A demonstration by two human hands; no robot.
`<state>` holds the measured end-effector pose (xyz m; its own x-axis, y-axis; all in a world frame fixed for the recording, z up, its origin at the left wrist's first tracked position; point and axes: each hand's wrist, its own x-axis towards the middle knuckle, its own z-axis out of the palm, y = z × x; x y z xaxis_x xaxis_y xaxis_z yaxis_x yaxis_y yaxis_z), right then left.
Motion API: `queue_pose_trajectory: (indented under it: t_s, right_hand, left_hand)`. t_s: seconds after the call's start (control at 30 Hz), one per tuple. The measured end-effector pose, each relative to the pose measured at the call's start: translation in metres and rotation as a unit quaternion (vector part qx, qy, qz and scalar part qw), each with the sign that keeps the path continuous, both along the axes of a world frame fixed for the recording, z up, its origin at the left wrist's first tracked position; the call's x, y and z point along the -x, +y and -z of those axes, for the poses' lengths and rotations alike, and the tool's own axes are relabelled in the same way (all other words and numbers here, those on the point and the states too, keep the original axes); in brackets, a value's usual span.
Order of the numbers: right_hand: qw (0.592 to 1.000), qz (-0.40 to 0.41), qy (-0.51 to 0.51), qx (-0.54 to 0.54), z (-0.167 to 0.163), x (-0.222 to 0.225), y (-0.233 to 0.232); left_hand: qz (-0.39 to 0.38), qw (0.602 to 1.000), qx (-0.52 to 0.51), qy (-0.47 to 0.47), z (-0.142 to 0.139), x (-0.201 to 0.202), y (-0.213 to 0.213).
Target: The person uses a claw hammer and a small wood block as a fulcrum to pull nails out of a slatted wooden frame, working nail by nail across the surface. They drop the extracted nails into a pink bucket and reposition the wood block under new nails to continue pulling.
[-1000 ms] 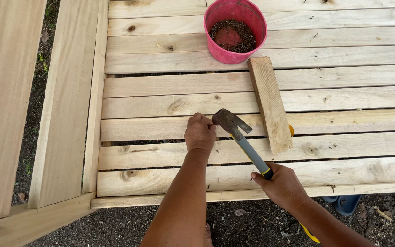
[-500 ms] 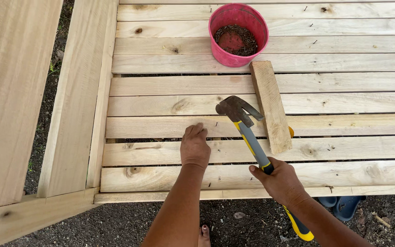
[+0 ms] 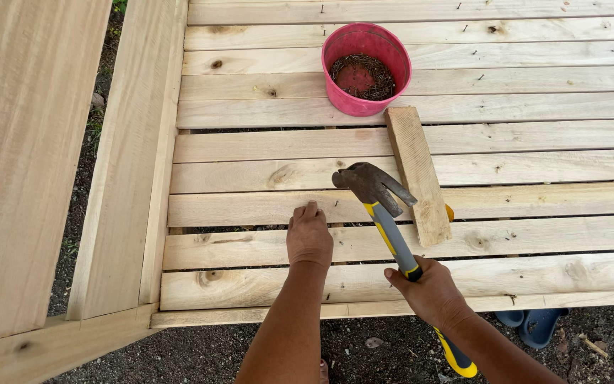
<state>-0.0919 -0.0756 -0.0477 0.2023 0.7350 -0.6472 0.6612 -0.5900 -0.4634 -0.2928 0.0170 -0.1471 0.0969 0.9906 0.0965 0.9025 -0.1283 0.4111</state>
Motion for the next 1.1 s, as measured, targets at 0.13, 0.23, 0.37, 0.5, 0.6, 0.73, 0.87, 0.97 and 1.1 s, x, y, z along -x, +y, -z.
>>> queue_pose_trajectory:
  t_s: [0.13,0.23,0.37,0.5,0.6,0.73,0.87,0.97,1.1]
  right_hand:
    - [0.995,0.019,-0.037,0.091,0.005,-0.002,0.005]
    - [0.999,-0.001,-0.040,0.028,0.008,-0.007,0.002]
    - [0.999,0.033,0.001,-0.003,0.011,-0.002,-0.004]
    - [0.995,0.017,-0.052,0.080,0.009,0.007,0.008]
    - [0.999,0.007,-0.049,-0.008,0.001,0.006,0.009]
    - [0.999,0.028,0.008,-0.043,-0.003,0.005,0.000]
    - [0.998,-0.015,-0.046,0.041,0.004,0.005,0.006]
    - [0.998,-0.026,-0.021,0.052,0.008,0.002,0.006]
    - [0.997,0.028,0.058,-0.041,0.012,0.000,-0.010]
  left_hand:
    - [-0.002,0.996,0.091,-0.011,-0.005,0.001,0.003]
    - [-0.003,0.998,0.068,-0.014,-0.008,0.002,0.004]
    - [-0.002,0.995,0.098,-0.007,-0.012,0.003,0.010]
    - [-0.001,0.991,0.131,0.007,-0.015,0.004,0.012]
    - [-0.009,0.994,0.100,-0.031,-0.014,0.006,0.009]
    - [0.004,0.995,0.096,-0.026,-0.006,0.008,0.008]
    - [0.004,0.995,0.092,-0.025,0.007,0.010,0.010]
    - [0.003,0.996,0.089,-0.021,0.016,0.010,0.008]
    - [0.013,0.998,0.065,0.021,0.019,0.007,0.008]
